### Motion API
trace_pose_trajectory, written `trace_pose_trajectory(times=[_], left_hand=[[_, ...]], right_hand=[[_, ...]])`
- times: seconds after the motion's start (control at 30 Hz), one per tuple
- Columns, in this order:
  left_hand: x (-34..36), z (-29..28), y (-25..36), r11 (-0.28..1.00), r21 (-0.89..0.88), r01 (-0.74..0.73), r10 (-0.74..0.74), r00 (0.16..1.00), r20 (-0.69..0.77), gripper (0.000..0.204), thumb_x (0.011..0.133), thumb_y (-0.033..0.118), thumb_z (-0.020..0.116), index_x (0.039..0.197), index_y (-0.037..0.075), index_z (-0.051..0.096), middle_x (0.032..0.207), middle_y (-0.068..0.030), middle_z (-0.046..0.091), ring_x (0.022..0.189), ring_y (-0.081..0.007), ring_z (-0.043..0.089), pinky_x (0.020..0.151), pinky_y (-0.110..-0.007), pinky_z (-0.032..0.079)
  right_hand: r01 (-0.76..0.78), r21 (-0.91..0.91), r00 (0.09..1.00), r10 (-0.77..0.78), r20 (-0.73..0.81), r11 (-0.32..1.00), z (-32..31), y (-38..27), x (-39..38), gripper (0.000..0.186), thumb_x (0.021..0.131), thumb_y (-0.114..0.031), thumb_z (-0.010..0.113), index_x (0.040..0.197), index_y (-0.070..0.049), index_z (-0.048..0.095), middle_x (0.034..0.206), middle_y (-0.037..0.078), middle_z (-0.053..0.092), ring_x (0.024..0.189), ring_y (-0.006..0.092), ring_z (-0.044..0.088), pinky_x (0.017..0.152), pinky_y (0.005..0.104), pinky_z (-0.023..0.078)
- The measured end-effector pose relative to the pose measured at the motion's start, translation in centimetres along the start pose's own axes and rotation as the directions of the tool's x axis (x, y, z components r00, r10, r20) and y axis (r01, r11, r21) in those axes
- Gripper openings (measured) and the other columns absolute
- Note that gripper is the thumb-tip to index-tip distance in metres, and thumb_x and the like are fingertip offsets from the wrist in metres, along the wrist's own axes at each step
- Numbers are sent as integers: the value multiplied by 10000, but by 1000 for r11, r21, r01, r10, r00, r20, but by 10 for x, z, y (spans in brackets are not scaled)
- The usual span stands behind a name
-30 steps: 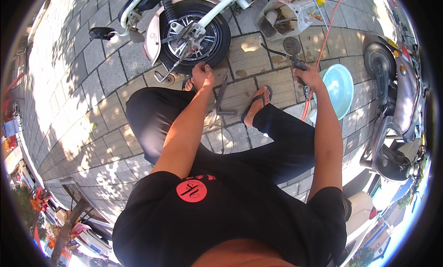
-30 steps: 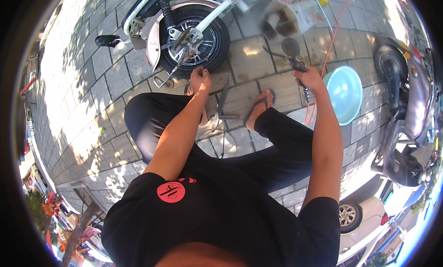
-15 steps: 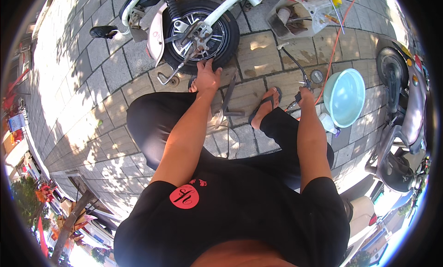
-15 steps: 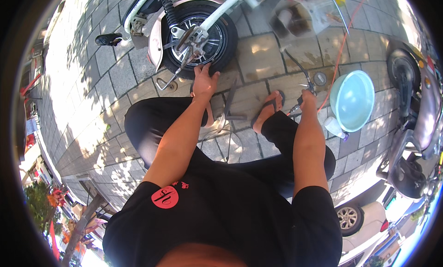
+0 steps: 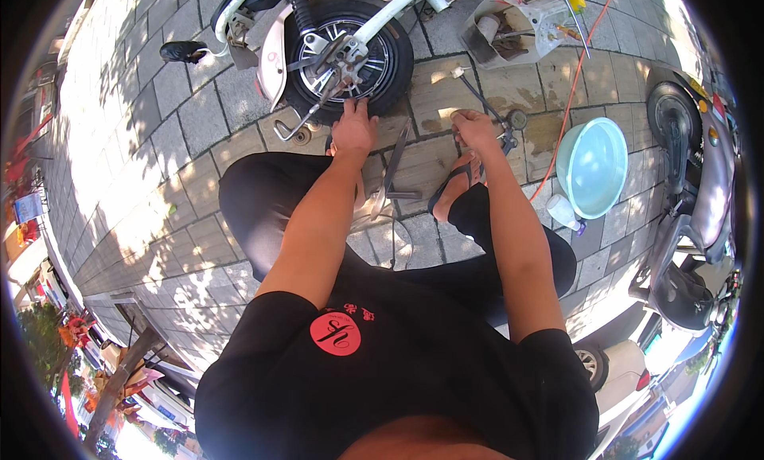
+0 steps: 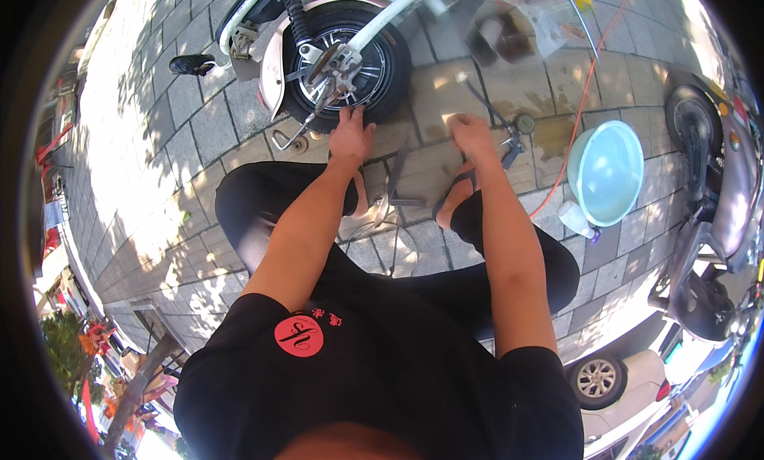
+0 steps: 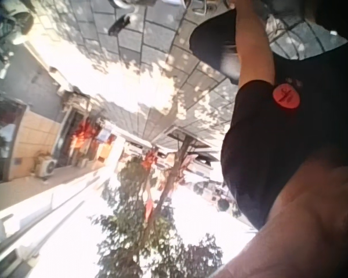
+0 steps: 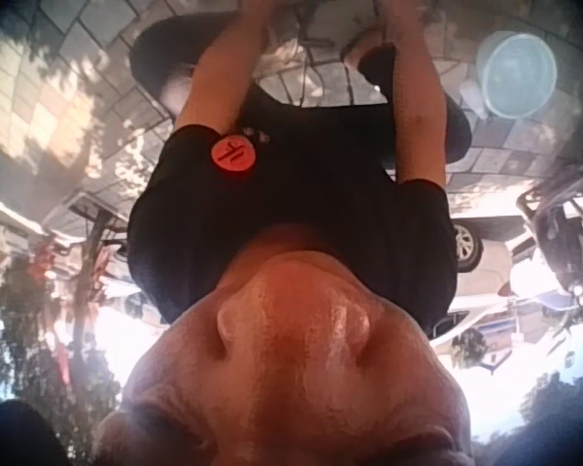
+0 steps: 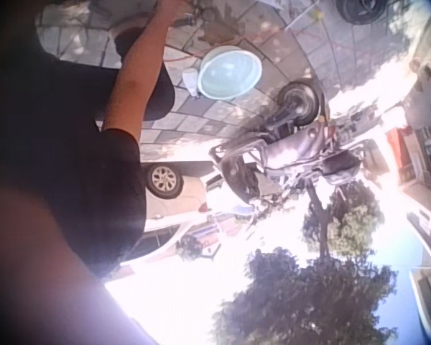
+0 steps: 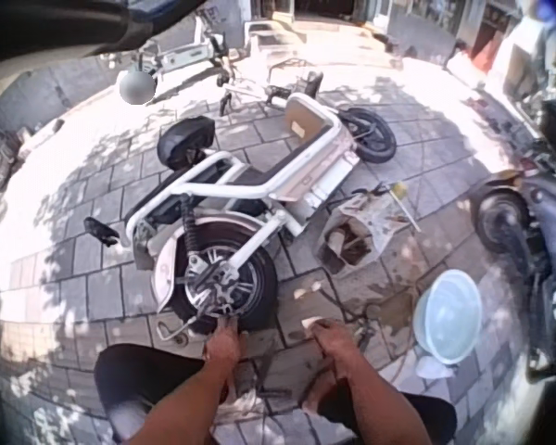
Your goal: The person receives payment, then moves outside to work on a white electric scooter. They squat and use a wrench to loosen and tighten bolts on the rear wheel hub, then stand to reposition the scooter upright and adjust the handlebars.
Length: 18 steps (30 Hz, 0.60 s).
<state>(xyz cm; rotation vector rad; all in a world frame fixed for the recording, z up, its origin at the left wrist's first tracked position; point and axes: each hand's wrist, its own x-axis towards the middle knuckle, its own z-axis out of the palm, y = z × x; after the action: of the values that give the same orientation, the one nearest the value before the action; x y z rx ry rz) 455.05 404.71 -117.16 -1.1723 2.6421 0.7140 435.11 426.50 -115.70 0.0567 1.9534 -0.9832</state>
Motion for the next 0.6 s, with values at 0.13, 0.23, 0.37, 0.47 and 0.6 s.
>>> trace_pose_trajectory(times=[0.13, 0.23, 0.37, 0.47, 0.6], left_hand=[[9, -45, 28, 999, -15, 43, -38, 969, 245, 523, 966, 355, 673, 1442, 144, 620, 1493, -160, 576, 1267, -375, 648, 1030, -504, 533], [0, -132, 70, 869, -416, -267, 319, 946, 61, 517, 974, 366, 706, 1411, 96, 652, 1158, -146, 776, 1058, -292, 743, 932, -382, 561], [-11, -238, 85, 821, -379, -426, 393, 904, -166, 432, 1014, 343, 728, 1364, 93, 687, 1104, -60, 774, 839, -122, 704, 771, -279, 565], [1, -254, 72, 699, -567, -436, 241, 890, -388, 389, 1017, 270, 727, 1363, 98, 678, 1032, -63, 766, 812, -139, 692, 744, -292, 570], [19, -249, 48, 569, -719, -399, -6, 872, -489, 429, 1012, 267, 740, 1345, 6, 670, 1070, -91, 791, 847, -120, 739, 746, -257, 567]], right_hand=[[185, 14, 982, -186, 38, 983, 19, -62, -59, 358, 957, -342, 686, 1011, 6, 750, 744, 47, 679, 611, 137, 591, 559, 310, 448], [236, 219, 964, -256, 66, 947, 2, -75, -89, 362, 965, -351, 702, 1043, -2, 752, 821, 64, 706, 564, 97, 487, 534, 279, 392], [190, 744, 662, -643, 385, 640, -9, -124, -216, 305, 1016, -202, 641, 1218, 26, 641, 1198, 267, 707, 555, 41, 460, 475, 205, 355], [-139, 904, 334, -840, 428, 405, 12, -142, -306, 240, 954, -148, 685, 1130, -8, 603, 1257, 423, 642, 485, 39, 415, 434, 177, 351], [-508, 783, 315, -768, 558, 360, 25, -157, -354, 260, 916, -72, 705, 1113, -19, 543, 1275, 549, 540, 568, 138, 534, 498, 211, 399]])
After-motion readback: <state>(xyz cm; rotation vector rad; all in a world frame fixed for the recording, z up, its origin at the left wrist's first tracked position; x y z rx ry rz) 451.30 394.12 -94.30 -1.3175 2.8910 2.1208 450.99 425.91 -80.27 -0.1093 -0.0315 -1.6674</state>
